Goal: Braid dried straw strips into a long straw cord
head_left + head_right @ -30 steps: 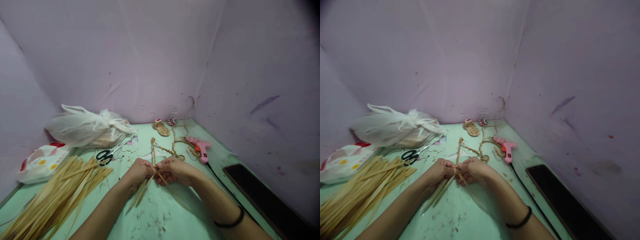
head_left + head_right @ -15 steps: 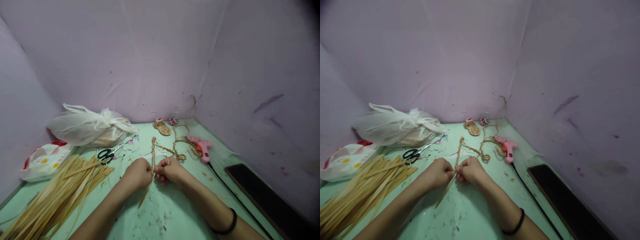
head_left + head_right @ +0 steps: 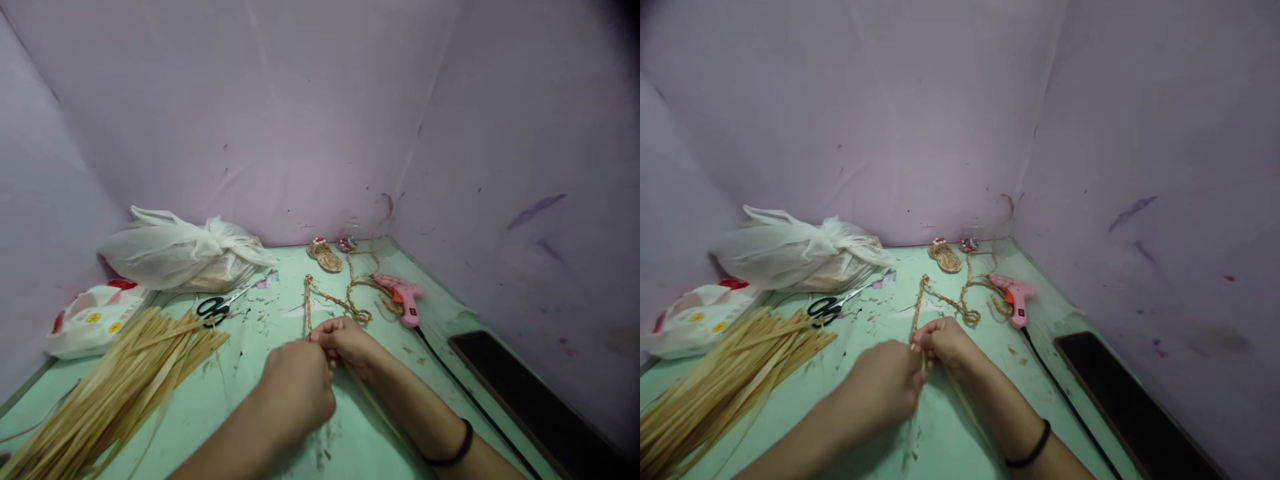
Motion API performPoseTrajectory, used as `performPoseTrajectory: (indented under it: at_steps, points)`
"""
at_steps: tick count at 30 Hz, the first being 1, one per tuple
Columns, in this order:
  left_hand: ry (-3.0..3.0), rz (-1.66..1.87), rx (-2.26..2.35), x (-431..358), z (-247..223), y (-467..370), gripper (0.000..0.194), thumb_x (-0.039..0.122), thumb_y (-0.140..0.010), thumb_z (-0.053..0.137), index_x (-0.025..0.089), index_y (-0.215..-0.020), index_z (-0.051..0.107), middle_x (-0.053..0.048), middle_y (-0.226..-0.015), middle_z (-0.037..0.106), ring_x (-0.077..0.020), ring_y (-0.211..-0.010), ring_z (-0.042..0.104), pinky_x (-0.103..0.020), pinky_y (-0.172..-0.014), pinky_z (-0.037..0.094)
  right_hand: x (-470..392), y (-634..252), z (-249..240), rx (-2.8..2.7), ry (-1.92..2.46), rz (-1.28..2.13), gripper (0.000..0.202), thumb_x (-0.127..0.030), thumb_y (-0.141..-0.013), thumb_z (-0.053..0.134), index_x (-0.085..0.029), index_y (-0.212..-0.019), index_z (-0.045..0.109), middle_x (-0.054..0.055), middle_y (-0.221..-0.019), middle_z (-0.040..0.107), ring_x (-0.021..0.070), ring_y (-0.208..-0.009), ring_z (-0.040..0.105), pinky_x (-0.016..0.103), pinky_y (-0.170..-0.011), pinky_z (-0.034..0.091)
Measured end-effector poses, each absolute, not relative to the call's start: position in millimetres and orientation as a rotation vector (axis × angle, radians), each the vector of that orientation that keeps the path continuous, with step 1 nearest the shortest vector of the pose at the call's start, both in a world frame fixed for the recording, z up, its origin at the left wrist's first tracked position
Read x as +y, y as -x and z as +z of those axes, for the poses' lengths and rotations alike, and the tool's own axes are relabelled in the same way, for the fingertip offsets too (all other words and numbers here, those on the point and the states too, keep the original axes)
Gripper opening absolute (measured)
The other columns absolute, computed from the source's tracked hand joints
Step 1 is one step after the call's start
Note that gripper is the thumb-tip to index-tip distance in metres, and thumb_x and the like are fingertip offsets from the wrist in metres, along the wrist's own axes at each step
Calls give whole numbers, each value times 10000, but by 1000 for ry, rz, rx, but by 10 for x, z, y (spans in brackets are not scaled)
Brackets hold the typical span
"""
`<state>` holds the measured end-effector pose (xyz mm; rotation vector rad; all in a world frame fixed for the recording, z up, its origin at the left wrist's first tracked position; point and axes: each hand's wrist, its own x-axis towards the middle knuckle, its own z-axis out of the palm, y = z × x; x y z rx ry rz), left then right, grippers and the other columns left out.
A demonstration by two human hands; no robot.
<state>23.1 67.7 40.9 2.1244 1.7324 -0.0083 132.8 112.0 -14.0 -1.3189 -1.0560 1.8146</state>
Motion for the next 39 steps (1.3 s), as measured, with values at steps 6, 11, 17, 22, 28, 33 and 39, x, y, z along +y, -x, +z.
performPoseTrajectory:
  at_steps: [6, 11, 17, 22, 28, 33, 39]
  points:
    - [-1191, 566, 1643, 1037, 409, -9, 240, 175, -689, 449, 108, -892, 558, -9, -588, 588, -75, -317, 409, -202, -344, 280, 1152, -1370, -155, -1109, 1220, 1857, 80, -175, -527, 594, -102, -558, 584, -35, -425, 520, 13, -300, 288, 153, -300, 242]
    - [-961, 498, 1275, 1080, 112, -78, 144, 208, -650, 523, 90, -566, 529, -5, -446, 494, -68, -325, 421, -174, -316, 296, 1170, -1416, -168, -1222, 1164, 1899, 164, -249, -539, 643, -105, -570, 572, -21, -466, 530, 21, -346, 334, 151, -333, 220]
    - [-1188, 339, 1520, 1093, 81, -105, 197, 195, -651, 485, 140, -463, 464, 27, -315, 382, -97, -263, 353, -214, -306, 269, 1204, -1413, -239, -1791, 1291, 1429, 136, -209, -633, 543, -107, -555, 589, 3, -498, 547, 55, -441, 394, 176, -429, 255]
    - [-1548, 360, 1763, 1138, 9, -86, 177, 97, -531, 459, 160, -382, 389, 51, -306, 263, -77, -332, 304, -212, -370, 185, 1076, -1341, -114, -2198, 1506, 704, 197, -153, -638, 467, -141, -653, 663, 54, -584, 625, 106, -524, 477, 210, -472, 253]
    - [-1591, 418, 1637, 1193, -123, -10, 150, 89, -491, 439, 153, -370, 375, 59, -359, 223, -53, -395, 222, -222, -398, 134, 975, -1276, 47, -2226, 1731, 465, 219, -206, -665, 467, -155, -635, 678, 103, -641, 658, 140, -569, 530, 237, -486, 242]
    - [-1460, 487, 1599, 1164, -142, -43, 113, 89, -480, 442, 142, -385, 413, 66, -332, 236, -45, -362, 229, -207, -379, 128, 991, -1277, 52, -2058, 1899, 731, 193, -202, -638, 501, -132, -604, 677, 81, -569, 634, 119, -516, 514, 215, -446, 240]
    - [-1167, 527, 1532, 1070, 80, -104, 184, 104, -502, 408, 166, -335, 358, 46, -241, 255, -62, -241, 216, -215, -300, 134, 871, -1205, 141, -2090, 1902, 637, 203, -222, -682, 486, -146, -631, 667, 92, -595, 640, 152, -537, 541, 232, -454, 259]
